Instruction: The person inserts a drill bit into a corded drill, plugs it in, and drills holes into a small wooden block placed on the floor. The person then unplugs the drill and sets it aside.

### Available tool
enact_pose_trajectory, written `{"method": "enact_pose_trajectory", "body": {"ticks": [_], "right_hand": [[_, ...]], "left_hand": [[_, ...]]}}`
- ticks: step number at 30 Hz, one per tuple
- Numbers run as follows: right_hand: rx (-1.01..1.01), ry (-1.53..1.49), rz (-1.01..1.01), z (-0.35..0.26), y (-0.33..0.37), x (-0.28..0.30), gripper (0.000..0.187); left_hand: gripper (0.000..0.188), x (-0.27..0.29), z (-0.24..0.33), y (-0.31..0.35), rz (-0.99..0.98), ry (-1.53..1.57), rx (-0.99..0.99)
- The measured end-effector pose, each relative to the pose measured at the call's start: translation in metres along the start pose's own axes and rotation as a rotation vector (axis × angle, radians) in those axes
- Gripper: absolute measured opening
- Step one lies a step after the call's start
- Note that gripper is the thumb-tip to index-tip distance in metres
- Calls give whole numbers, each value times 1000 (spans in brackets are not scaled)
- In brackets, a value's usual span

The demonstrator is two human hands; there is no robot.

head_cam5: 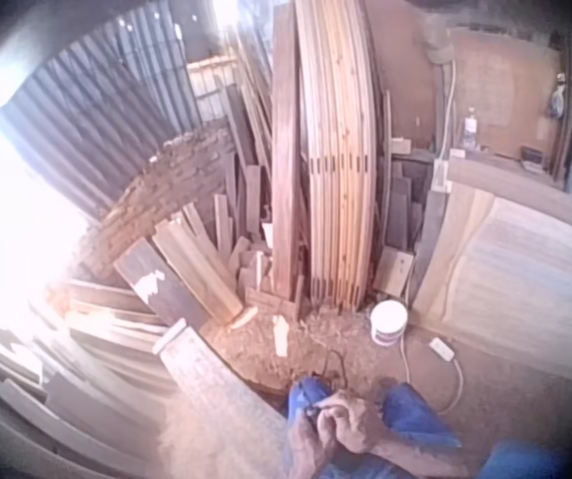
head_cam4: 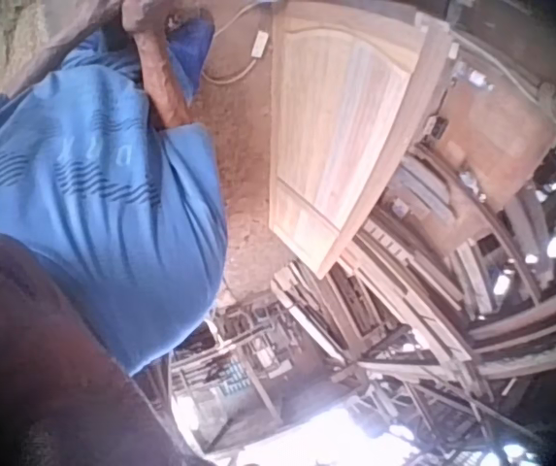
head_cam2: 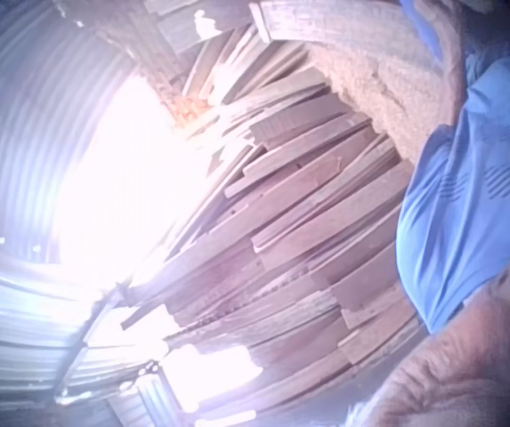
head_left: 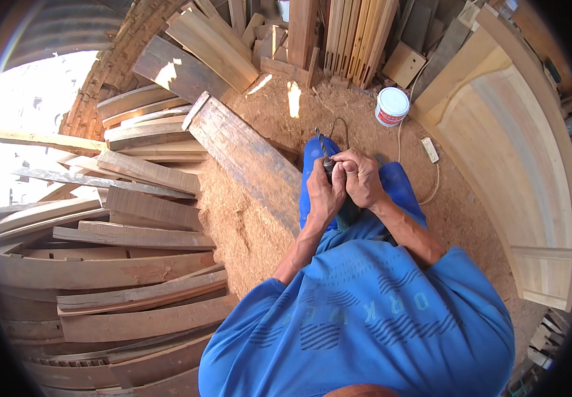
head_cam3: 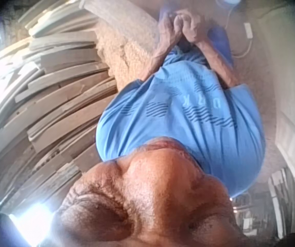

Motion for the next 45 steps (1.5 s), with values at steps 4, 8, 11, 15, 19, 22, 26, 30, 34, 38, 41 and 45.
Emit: {"method": "enact_pose_trajectory", "body": {"ticks": [4,8,11,15,19,22,26,30,34,38,41,45], "right_hand": [[130,73,-92,-9,-7,1,23],[300,308,-180,-29,-21,27,31],[185,239,-130,-31,-24,33,28],[-87,27,-154,-21,-12,22,25],[-249,-85,-163,-7,0,12,22],[-154,33,-186,-16,-4,12,18],[-52,78,-180,-21,-8,14,17],[132,155,-192,-30,-15,13,18],[253,230,-222,-36,-21,14,20],[115,154,-279,-34,-25,16,20],[9,143,-310,-27,-24,17,19],[-44,135,-344,-22,-27,15,14]], "left_hand": [[22,0,-11,-5,-19,156,4],[35,-1,-43,-2,-200,686,199],[42,6,-45,-8,-344,585,216],[45,15,-42,-9,-351,445,205],[46,16,-48,-2,-239,352,239],[49,18,-40,-7,-179,451,148],[55,14,-52,-5,-297,691,330],[57,17,-48,-7,-364,580,272],[56,17,-44,-6,-381,574,243],[42,16,-41,-6,-347,552,234],[40,13,-38,-4,-302,478,190],[27,8,-18,-6,-182,263,83]]}}
Point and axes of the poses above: each hand's wrist, its own y-axis away from the middle knuckle, its own x-axis out of the back of the hand, z = x × y, the point moved 7 cm from there along -y, towards the middle knuckle, and after that the axes turned 2 degrees about x, right-handed, at the moved point
